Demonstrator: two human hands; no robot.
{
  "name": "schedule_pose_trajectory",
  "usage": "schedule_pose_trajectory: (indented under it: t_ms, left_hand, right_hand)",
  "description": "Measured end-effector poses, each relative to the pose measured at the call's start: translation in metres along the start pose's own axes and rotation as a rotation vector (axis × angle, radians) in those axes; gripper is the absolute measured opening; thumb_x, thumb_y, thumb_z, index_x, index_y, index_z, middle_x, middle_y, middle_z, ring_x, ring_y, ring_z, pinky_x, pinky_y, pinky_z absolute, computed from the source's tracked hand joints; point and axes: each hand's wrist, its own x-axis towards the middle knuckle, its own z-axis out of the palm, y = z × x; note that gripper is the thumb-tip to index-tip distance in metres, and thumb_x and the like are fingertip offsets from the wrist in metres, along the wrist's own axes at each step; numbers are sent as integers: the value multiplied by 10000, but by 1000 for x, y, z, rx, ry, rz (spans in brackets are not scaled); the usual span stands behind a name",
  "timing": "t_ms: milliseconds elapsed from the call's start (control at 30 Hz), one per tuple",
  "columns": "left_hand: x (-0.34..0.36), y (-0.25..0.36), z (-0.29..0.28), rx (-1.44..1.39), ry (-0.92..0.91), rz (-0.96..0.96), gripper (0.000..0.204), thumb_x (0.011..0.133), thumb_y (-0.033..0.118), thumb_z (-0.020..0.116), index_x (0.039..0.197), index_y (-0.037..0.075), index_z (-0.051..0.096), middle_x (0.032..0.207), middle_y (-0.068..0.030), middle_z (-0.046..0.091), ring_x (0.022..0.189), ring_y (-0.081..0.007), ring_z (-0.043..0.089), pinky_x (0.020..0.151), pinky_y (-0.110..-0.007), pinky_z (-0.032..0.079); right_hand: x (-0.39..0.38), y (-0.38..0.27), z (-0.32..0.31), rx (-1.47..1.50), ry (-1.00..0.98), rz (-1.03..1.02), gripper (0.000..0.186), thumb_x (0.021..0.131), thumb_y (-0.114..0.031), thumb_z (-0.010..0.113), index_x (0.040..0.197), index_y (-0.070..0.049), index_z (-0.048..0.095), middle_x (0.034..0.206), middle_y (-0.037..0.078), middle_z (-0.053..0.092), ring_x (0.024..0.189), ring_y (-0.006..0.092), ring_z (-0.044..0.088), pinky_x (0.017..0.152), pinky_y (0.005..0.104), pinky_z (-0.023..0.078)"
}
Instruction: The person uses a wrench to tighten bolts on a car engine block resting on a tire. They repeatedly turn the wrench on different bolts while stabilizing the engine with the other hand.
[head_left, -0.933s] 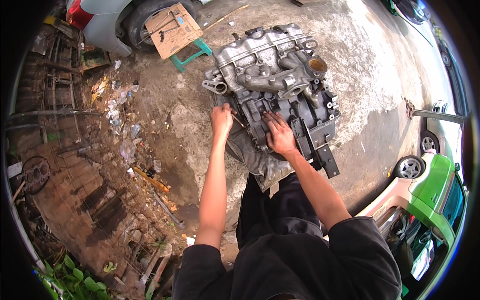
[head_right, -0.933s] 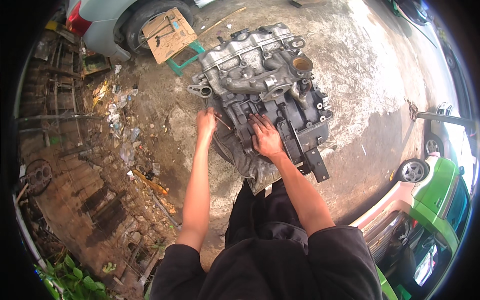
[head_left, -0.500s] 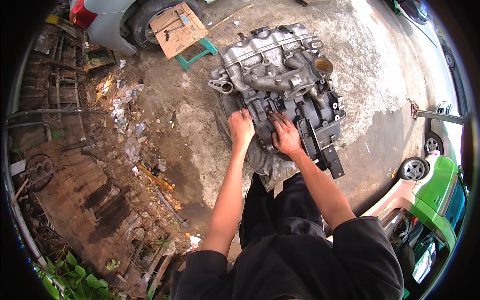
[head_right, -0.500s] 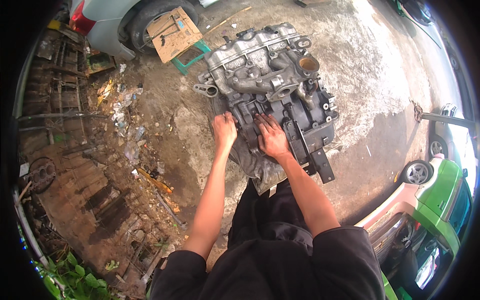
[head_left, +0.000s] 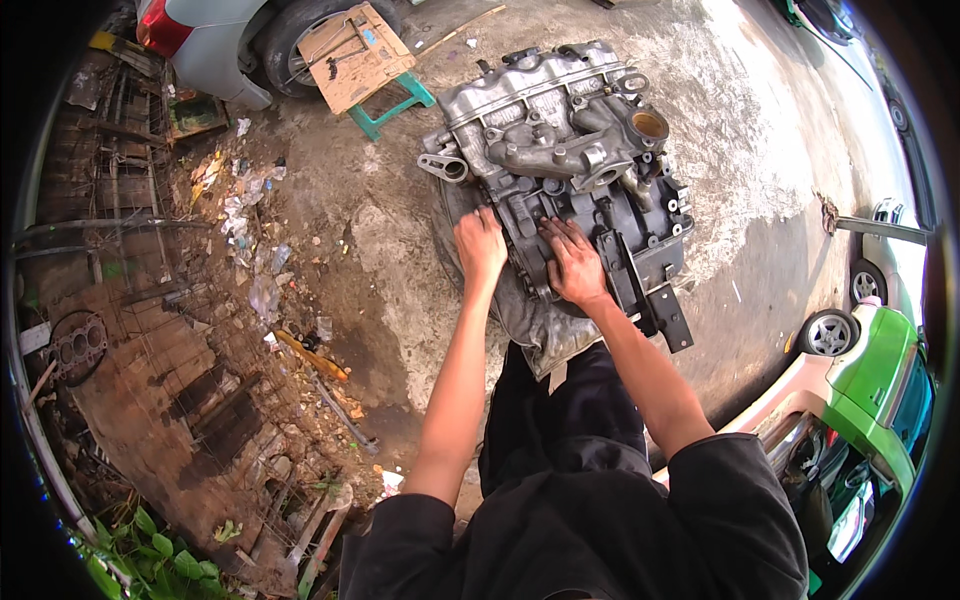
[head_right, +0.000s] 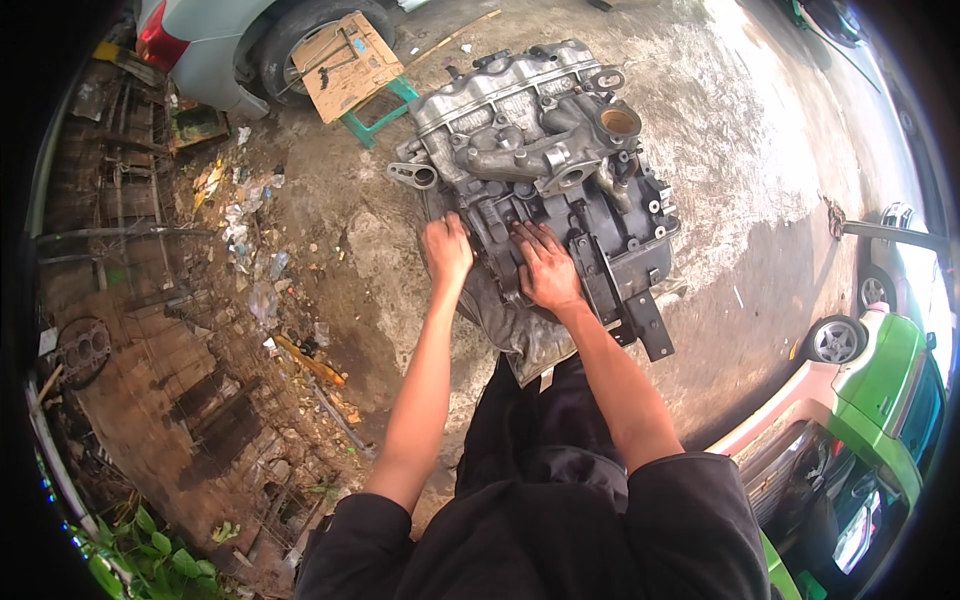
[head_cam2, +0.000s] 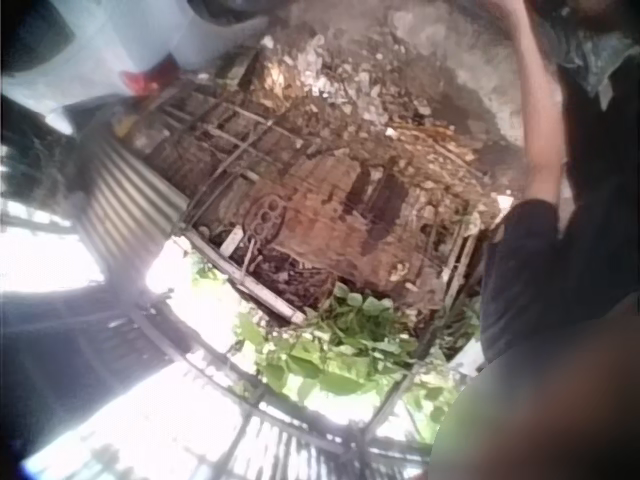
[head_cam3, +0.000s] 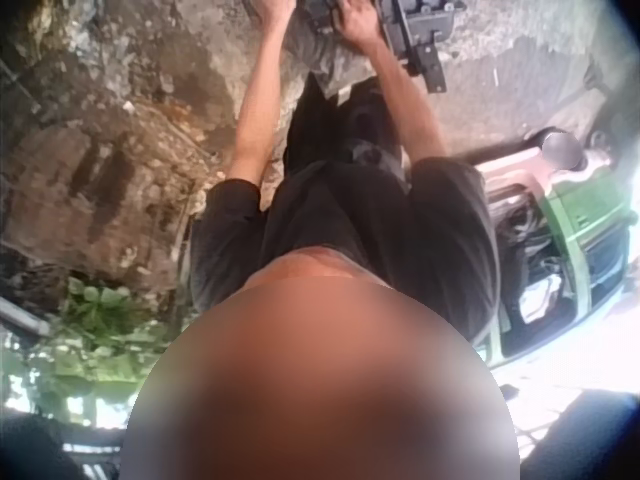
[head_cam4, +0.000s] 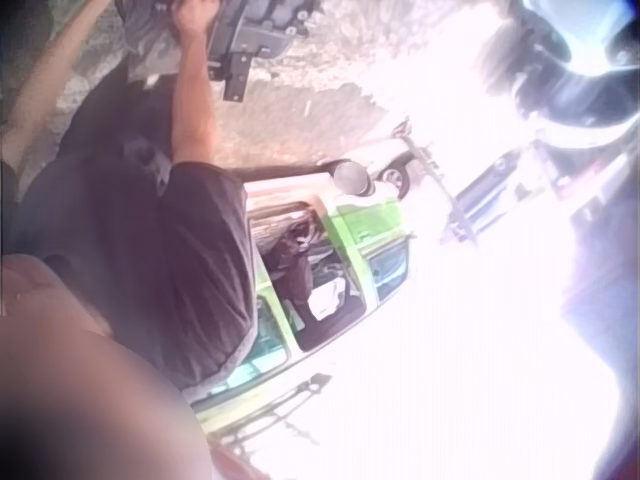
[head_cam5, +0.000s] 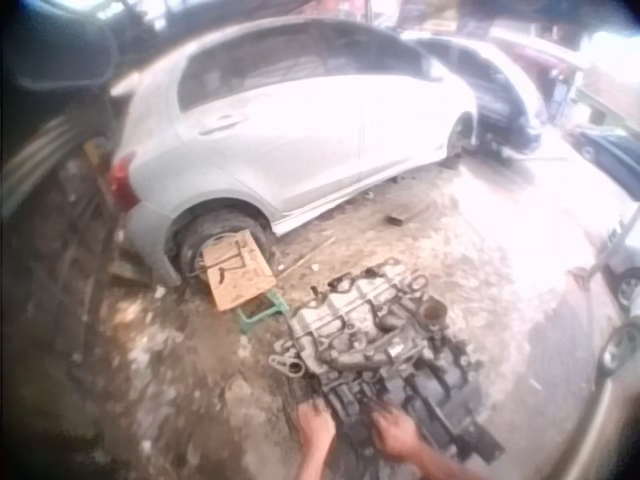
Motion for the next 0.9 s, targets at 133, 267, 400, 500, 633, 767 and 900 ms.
schedule_pose_trajectory:
  t_ms: [133,267,400,500,633,767,900]
  left_hand:
    - [-99,-11,11,-113,23,267,289,1035,147,445,911,-74,582,835,-294,574,828,-502,555,785,-555,438]
    - [-142,-37,13,-24,-4,363,206,1039,122,454,1002,-50,561,919,-240,551,849,-453,520,816,-541,414]
    - [-127,-47,-5,-41,53,378,227,1059,146,437,1006,-42,552,887,-212,535,816,-416,510,798,-519,409]
    - [-113,-39,-13,-57,94,304,283,1083,191,408,983,-40,538,865,-210,517,796,-408,499,771,-502,418]
    - [-118,-32,-11,-71,90,256,278,1084,183,407,983,-42,536,850,-210,505,775,-420,507,736,-501,425]
    - [-138,-37,-2,-82,29,273,250,1079,156,410,995,-45,533,849,-215,498,771,-433,520,730,-509,425]
    - [-154,-40,1,-68,28,271,231,1077,133,394,1020,-54,518,872,-227,494,791,-428,523,736,-509,429]
  right_hand:
    - [1,-1,1,38,32,-2,570,779,-69,606,1347,-44,577,1480,122,540,1396,315,472,1222,467,321]
    - [1,-1,0,42,34,4,571,776,-67,613,1346,-44,578,1479,123,541,1394,315,474,1220,467,324]
    - [0,-1,1,12,19,10,563,781,-65,613,1342,-44,577,1483,121,536,1393,312,474,1219,463,328]
    - [0,-1,2,-6,-9,7,606,789,-98,628,1387,-50,544,1507,114,511,1422,294,437,1240,447,302]
    - [0,0,2,10,30,0,571,779,-67,616,1348,-42,575,1489,116,532,1396,307,470,1221,458,328]
    - [1,-1,2,16,34,5,574,784,-66,612,1356,-43,572,1489,114,532,1400,304,468,1222,455,327]
    - [0,-1,1,18,28,6,576,785,-67,611,1360,-43,570,1491,113,531,1404,305,463,1223,454,326]
